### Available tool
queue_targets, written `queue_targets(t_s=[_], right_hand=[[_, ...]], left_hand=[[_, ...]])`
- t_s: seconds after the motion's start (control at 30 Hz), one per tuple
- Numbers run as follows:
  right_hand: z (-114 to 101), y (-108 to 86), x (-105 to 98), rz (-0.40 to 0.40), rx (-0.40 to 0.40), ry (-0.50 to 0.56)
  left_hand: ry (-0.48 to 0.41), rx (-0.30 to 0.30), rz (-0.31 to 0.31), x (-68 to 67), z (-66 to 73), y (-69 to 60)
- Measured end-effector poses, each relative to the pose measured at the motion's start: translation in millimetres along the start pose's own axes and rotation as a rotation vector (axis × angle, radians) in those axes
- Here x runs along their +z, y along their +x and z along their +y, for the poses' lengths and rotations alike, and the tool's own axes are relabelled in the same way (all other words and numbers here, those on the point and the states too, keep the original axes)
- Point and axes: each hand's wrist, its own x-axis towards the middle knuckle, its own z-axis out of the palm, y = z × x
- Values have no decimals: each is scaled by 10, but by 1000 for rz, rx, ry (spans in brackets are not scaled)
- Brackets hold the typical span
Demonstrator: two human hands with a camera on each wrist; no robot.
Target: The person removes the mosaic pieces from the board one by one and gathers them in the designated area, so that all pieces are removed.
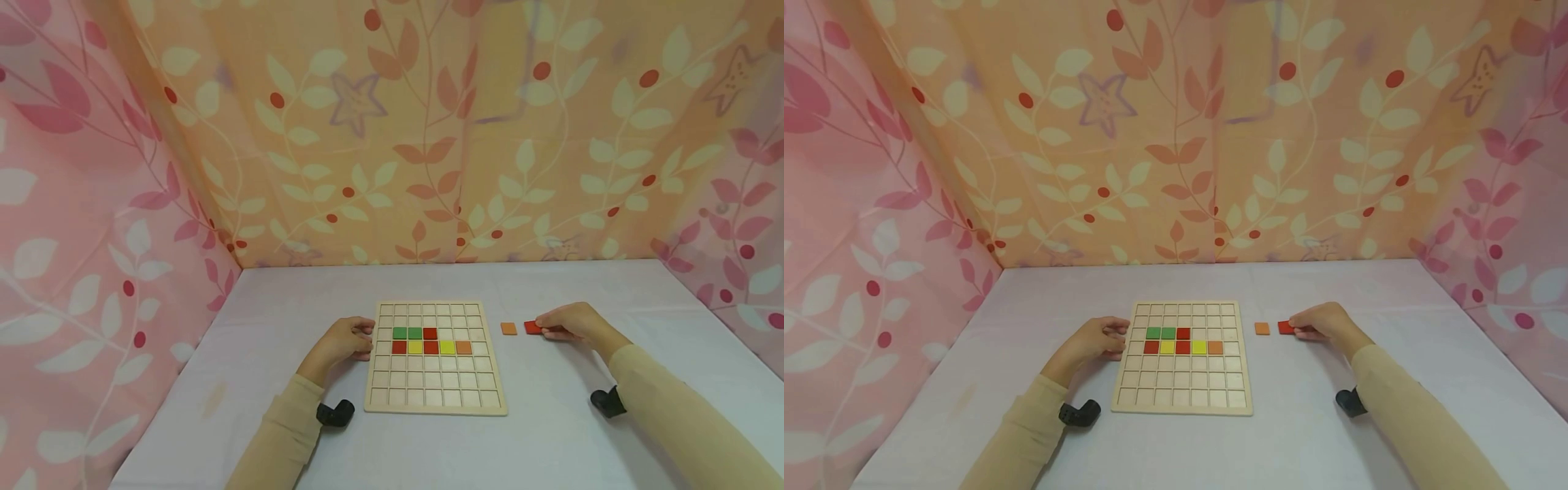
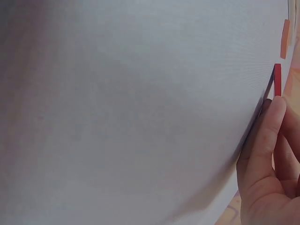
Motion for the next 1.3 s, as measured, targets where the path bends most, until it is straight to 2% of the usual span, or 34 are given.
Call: queue_targets(t_s=[0.47,0.63,0.77,0.87,0.97,1.07,1.3], right_hand=[[-13,-36,11,-13,-43,-5],[-28,-61,18,-13,-29,-12],[-46,-66,17,2,-32,-27],[-86,-88,38,36,-53,-79],[-156,-125,112,65,-93,-148],[-237,-150,240,40,-140,-161],[-365,-186,635,-64,-151,-75]], left_hand=[[-4,-4,3,-6,-9,2],[-3,-6,6,-2,-13,11],[2,-11,9,2,-15,13],[-2,-16,10,3,-12,9],[-1,-8,4,0,-3,2],[-5,-2,0,-6,2,-1],[-5,3,-1,-2,-3,7]])
